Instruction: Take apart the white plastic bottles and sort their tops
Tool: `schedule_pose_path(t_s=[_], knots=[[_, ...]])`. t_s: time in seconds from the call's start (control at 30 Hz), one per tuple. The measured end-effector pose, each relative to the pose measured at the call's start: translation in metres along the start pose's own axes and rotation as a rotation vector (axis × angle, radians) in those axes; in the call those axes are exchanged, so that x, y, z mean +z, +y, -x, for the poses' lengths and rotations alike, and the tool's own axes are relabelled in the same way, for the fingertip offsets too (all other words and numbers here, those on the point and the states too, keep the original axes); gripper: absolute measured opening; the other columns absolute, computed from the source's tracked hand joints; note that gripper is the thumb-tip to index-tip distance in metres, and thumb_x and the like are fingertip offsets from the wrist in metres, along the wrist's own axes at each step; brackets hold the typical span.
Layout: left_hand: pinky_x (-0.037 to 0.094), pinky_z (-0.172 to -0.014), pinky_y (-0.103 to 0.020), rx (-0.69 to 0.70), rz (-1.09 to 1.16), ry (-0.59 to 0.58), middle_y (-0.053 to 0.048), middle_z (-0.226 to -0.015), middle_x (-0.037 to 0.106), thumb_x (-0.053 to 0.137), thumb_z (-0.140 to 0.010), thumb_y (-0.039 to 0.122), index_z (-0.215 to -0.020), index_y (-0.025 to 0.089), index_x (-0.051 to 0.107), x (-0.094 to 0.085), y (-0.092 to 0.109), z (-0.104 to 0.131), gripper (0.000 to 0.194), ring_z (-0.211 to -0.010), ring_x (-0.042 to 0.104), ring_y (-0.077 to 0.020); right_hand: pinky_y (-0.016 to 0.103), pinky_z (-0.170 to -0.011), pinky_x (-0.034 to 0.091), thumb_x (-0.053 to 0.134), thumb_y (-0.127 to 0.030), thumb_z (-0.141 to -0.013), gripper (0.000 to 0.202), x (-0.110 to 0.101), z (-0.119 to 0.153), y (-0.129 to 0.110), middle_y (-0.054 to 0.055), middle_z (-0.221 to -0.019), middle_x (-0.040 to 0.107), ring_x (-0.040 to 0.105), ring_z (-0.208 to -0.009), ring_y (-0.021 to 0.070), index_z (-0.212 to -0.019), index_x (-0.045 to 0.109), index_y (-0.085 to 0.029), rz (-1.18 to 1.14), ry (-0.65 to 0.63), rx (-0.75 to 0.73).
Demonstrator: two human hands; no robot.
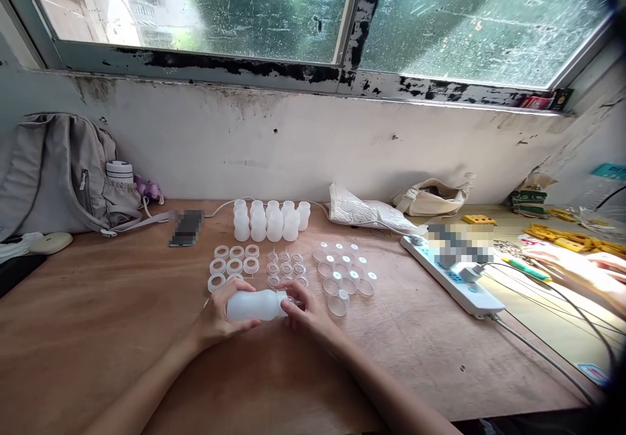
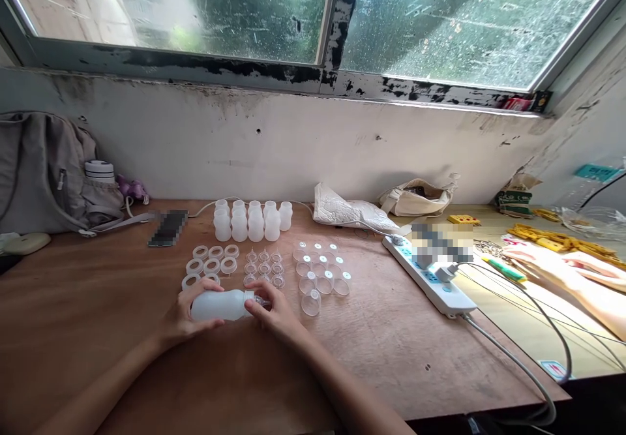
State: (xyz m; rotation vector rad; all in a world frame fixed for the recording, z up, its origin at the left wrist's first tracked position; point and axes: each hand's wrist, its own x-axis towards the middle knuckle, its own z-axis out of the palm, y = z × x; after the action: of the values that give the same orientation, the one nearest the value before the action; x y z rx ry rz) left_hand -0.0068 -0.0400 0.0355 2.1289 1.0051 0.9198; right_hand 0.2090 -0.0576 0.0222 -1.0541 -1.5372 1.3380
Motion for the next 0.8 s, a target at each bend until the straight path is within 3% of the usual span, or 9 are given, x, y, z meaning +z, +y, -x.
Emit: schedule_pose_path(t_s=[0.07, 0.17, 0.23, 0.33, 0.47, 0.6, 0.67, 0.73, 0.8], knots=[[0.047, -0.058, -0.026, -0.168, 0.175, 0.008, -0.002, -0.081, 0.055, 0.060, -0.068, 0.040, -0.091, 0.017, 0.051, 0.004, 0.006, 0.001, 0.034, -0.069, 0.054, -0.0148, 0.019, -0.044, 0.040, 0.062, -0.041, -0.070, 0.042, 0.001, 0.002, -0.004, -0.001, -0.076, 0.055, 0.051, -0.050, 0.0070, -0.104, 0.048, -0.021, -0.098, -0.032, -0.030], [0.046, -0.052, -0.023, -0.370, 0.471, -0.002, -0.002, -0.075, 0.054, 0.048, -0.076, 0.044, -0.087, 0.016, 0.049, 0.015, 0.014, 0.002, 0.030, -0.067, 0.054, -0.0140, 0.020, -0.043, 0.040, 0.065, -0.042, -0.066, 0.050, 0.002, 0.002, -0.006, -0.004, -0.065, 0.052, 0.049, -0.047, 0.0077, -0.107, 0.045, -0.021, -0.235, -0.048, -0.017], [0.045, -0.050, -0.022, -0.439, 0.571, -0.046, 0.000, -0.072, 0.053, 0.053, -0.073, 0.044, -0.087, 0.016, 0.049, 0.023, 0.017, 0.002, 0.032, -0.064, 0.053, -0.0131, 0.019, -0.040, 0.037, 0.066, -0.042, -0.064, 0.049, 0.002, 0.001, -0.005, -0.005, -0.060, 0.049, 0.045, -0.043, 0.0066, -0.103, 0.047, -0.019, -0.284, -0.019, 0.005], [0.038, -0.042, -0.018, -0.488, 0.597, -0.187, 0.003, -0.065, 0.051, 0.067, -0.061, 0.038, -0.088, 0.015, 0.051, 0.032, 0.020, 0.003, 0.039, -0.053, 0.048, -0.0091, 0.018, -0.038, 0.031, 0.066, -0.043, -0.064, 0.036, 0.003, -0.003, 0.003, -0.005, -0.059, 0.046, 0.039, -0.040, 0.0046, -0.084, 0.051, -0.017, -0.256, 0.088, 0.027], [0.033, -0.039, -0.017, -0.511, 0.707, -0.293, 0.002, -0.063, 0.051, 0.065, -0.063, 0.036, -0.086, 0.013, 0.054, 0.036, 0.024, 0.005, 0.035, -0.050, 0.046, -0.0085, 0.019, -0.042, 0.033, 0.061, -0.048, -0.066, 0.035, 0.004, -0.004, 0.007, -0.005, -0.055, 0.043, 0.041, -0.045, 0.0072, -0.066, 0.045, -0.018, -0.225, 0.191, 0.005], [0.030, -0.038, -0.017, -0.599, 1.022, -0.426, -0.004, -0.070, 0.057, 0.059, -0.067, 0.039, -0.090, 0.010, 0.054, 0.039, 0.022, 0.008, 0.037, -0.051, 0.050, -0.0088, 0.022, -0.056, 0.041, 0.062, -0.044, -0.066, 0.031, 0.010, -0.003, -0.008, 0.002, -0.076, 0.057, 0.052, -0.067, 0.0137, -0.079, 0.052, -0.018, -0.358, 0.106, -0.037], [0.028, -0.039, -0.015, -0.663, 1.239, -0.487, -0.006, -0.072, 0.057, 0.058, -0.067, 0.040, -0.094, 0.008, 0.055, 0.042, 0.021, 0.010, 0.042, -0.052, 0.050, -0.0080, 0.023, -0.054, 0.042, 0.061, -0.042, -0.065, 0.030, 0.014, -0.006, -0.018, 0.005, -0.086, 0.061, 0.055, -0.075, 0.0171, -0.082, 0.053, -0.019, -0.456, 0.027, -0.006], [0.027, -0.041, -0.014, -0.695, 1.384, -0.513, -0.006, -0.075, 0.056, 0.061, -0.063, 0.036, -0.097, 0.007, 0.055, 0.045, 0.023, 0.010, 0.045, -0.056, 0.052, -0.0081, 0.022, -0.049, 0.040, 0.060, -0.039, -0.066, 0.024, 0.018, -0.011, -0.026, 0.006, -0.083, 0.063, 0.056, -0.074, 0.0184, -0.077, 0.052, -0.019, -0.513, 0.003, 0.021], [0.027, -0.041, -0.015, -0.686, 1.394, -0.486, -0.005, -0.077, 0.054, 0.063, -0.060, 0.031, -0.097, 0.009, 0.054, 0.047, 0.028, 0.007, 0.043, -0.058, 0.053, -0.0088, 0.021, -0.045, 0.038, 0.059, -0.035, -0.067, 0.018, 0.020, -0.017, -0.030, 0.004, -0.072, 0.063, 0.056, -0.065, 0.0167, -0.070, 0.050, -0.019, -0.530, 0.040, 0.026]])
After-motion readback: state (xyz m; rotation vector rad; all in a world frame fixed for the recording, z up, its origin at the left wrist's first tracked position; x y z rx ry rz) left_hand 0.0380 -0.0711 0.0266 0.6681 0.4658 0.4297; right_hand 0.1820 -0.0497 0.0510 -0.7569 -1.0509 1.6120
